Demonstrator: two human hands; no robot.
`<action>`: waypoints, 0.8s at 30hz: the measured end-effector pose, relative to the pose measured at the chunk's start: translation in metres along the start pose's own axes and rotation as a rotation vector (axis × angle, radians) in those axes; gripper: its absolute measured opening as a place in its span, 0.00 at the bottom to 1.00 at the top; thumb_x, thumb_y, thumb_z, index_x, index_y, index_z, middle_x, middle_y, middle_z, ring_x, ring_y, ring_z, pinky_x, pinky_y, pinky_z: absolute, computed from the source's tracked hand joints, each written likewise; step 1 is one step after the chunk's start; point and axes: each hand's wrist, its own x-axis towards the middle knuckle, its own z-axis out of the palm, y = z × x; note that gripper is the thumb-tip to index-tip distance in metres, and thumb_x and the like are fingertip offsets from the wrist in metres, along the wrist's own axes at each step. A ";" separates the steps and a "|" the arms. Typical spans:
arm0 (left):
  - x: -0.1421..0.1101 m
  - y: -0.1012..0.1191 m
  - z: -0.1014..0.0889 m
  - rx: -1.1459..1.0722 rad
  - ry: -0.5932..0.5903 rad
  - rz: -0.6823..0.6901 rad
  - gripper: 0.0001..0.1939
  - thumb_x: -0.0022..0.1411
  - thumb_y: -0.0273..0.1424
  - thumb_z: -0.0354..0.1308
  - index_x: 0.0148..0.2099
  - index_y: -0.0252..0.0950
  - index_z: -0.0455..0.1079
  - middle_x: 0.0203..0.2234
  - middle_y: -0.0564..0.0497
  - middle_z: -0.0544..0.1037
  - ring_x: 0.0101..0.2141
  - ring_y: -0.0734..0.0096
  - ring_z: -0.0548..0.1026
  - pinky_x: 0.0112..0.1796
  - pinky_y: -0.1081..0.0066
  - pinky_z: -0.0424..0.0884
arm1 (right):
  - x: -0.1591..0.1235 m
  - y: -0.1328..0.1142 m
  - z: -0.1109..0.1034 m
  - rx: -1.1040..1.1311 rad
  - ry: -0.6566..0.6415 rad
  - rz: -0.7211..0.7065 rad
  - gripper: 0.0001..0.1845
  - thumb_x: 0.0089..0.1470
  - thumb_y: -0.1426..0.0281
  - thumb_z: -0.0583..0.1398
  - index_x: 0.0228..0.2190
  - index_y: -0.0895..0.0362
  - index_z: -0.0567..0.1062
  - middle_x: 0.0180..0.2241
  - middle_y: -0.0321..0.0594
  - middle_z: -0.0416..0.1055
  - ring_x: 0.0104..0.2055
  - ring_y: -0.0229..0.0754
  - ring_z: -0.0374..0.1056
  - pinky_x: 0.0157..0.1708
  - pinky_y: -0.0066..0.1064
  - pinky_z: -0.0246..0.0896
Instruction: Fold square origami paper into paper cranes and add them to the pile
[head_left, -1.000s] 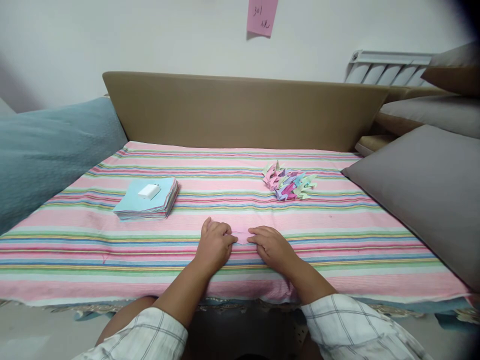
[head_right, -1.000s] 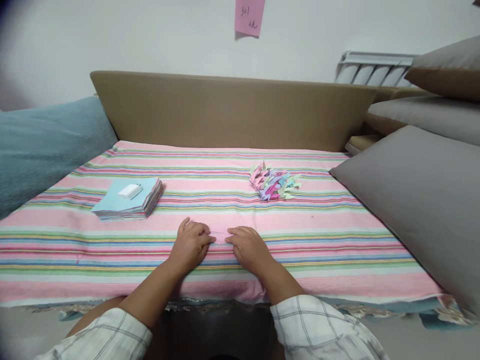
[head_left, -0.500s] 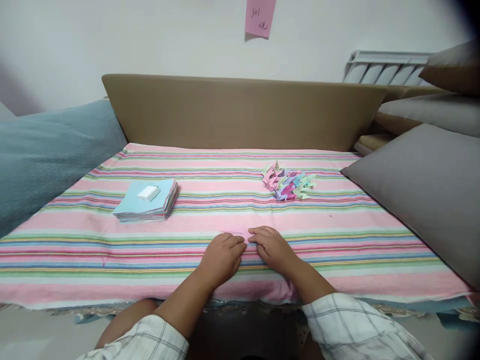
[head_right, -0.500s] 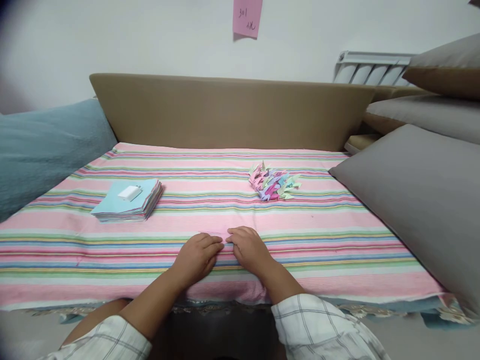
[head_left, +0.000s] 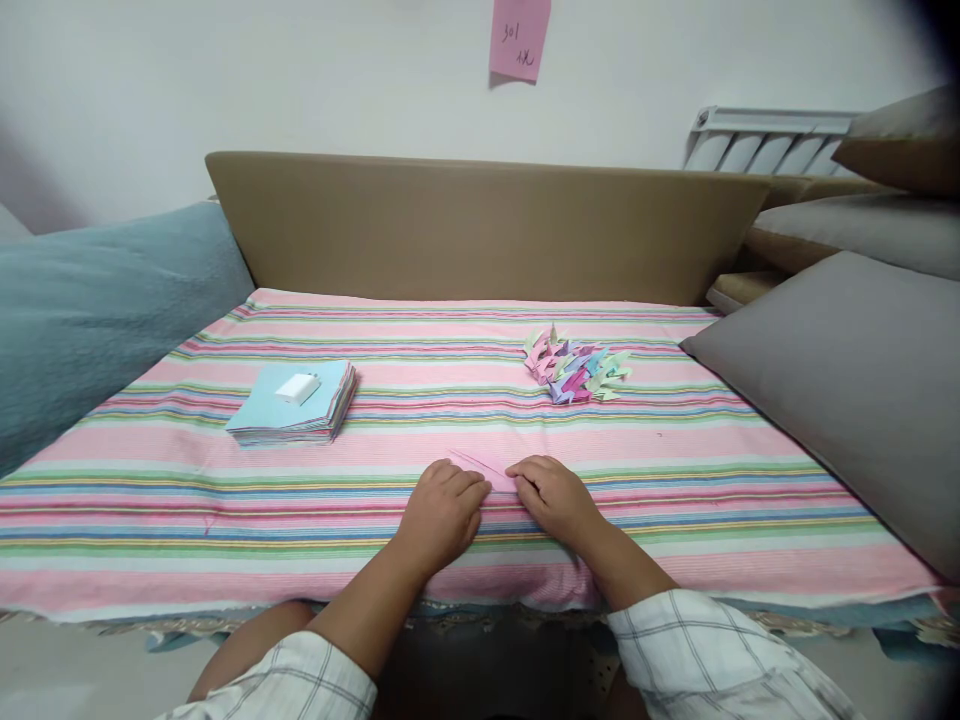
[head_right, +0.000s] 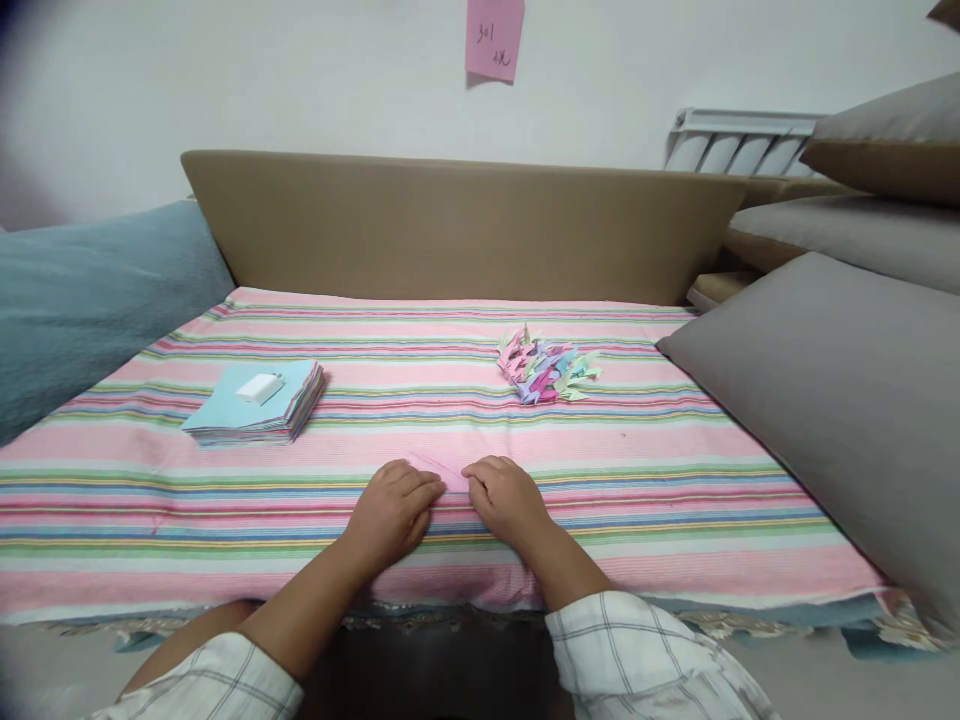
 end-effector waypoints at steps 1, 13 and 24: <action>0.000 0.000 0.000 -0.006 0.001 -0.017 0.16 0.55 0.25 0.51 0.46 0.39 0.69 0.38 0.49 0.76 0.38 0.62 0.70 0.48 0.56 0.61 | 0.000 -0.002 -0.001 0.014 -0.017 -0.005 0.13 0.54 0.74 0.51 0.36 0.55 0.74 0.35 0.40 0.74 0.39 0.42 0.67 0.42 0.36 0.61; 0.004 0.000 -0.005 -0.154 -0.013 -0.190 0.13 0.59 0.28 0.49 0.44 0.41 0.70 0.41 0.50 0.76 0.44 0.65 0.71 0.55 0.52 0.51 | -0.010 -0.028 0.013 0.079 -0.153 -0.332 0.09 0.52 0.74 0.52 0.33 0.56 0.71 0.31 0.39 0.70 0.36 0.42 0.62 0.38 0.35 0.57; 0.002 -0.006 -0.003 -0.213 -0.017 -0.183 0.10 0.53 0.37 0.59 0.39 0.41 0.72 0.41 0.48 0.76 0.45 0.61 0.70 0.54 0.49 0.50 | 0.000 -0.004 0.008 0.049 0.067 -0.142 0.13 0.49 0.77 0.53 0.37 0.55 0.72 0.46 0.45 0.68 0.50 0.46 0.61 0.50 0.42 0.56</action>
